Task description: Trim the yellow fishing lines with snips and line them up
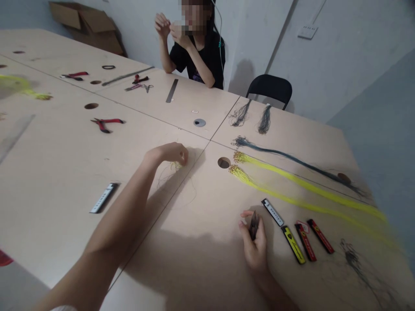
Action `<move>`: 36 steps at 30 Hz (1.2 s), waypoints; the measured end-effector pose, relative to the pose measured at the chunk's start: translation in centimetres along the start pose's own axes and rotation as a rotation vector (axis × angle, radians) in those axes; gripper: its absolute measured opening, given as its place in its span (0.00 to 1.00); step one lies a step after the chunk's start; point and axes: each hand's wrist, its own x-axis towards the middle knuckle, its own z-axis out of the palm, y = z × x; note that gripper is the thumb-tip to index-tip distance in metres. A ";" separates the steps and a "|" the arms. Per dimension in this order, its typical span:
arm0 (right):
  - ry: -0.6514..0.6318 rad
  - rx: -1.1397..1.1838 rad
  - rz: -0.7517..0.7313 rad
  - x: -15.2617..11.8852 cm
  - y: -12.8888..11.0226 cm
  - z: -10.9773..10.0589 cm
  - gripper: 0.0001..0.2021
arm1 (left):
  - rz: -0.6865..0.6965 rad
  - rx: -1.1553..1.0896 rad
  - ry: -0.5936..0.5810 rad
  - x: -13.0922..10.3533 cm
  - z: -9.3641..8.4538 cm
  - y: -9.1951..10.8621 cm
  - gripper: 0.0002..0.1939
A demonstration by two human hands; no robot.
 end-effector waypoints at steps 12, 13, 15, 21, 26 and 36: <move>-0.019 0.002 0.034 0.0 0.0 -0.1 0.15 | -0.011 0.007 0.027 -0.5 -0.2 -0.3 0.24; -0.022 0.002 0.031 0.0 0.1 -0.1 0.15 | -0.002 0.006 0.021 0.2 -0.4 -1.2 0.23; -0.021 -0.005 0.017 -0.1 0.2 -0.1 0.15 | 0.014 0.020 -0.052 2.9 -0.9 -3.4 0.19; -0.121 -0.069 -0.076 0.0 -1.5 0.8 0.13 | -0.079 0.272 -0.564 13.6 -2.1 -8.5 0.05; -0.303 -0.059 -0.158 1.7 -6.5 4.5 0.10 | -0.042 0.286 -0.618 13.7 -3.1 -6.4 0.02; -0.342 -0.103 -0.381 7.9 -10.2 13.9 0.07 | -0.032 0.294 -0.602 12.9 -2.8 -5.6 0.03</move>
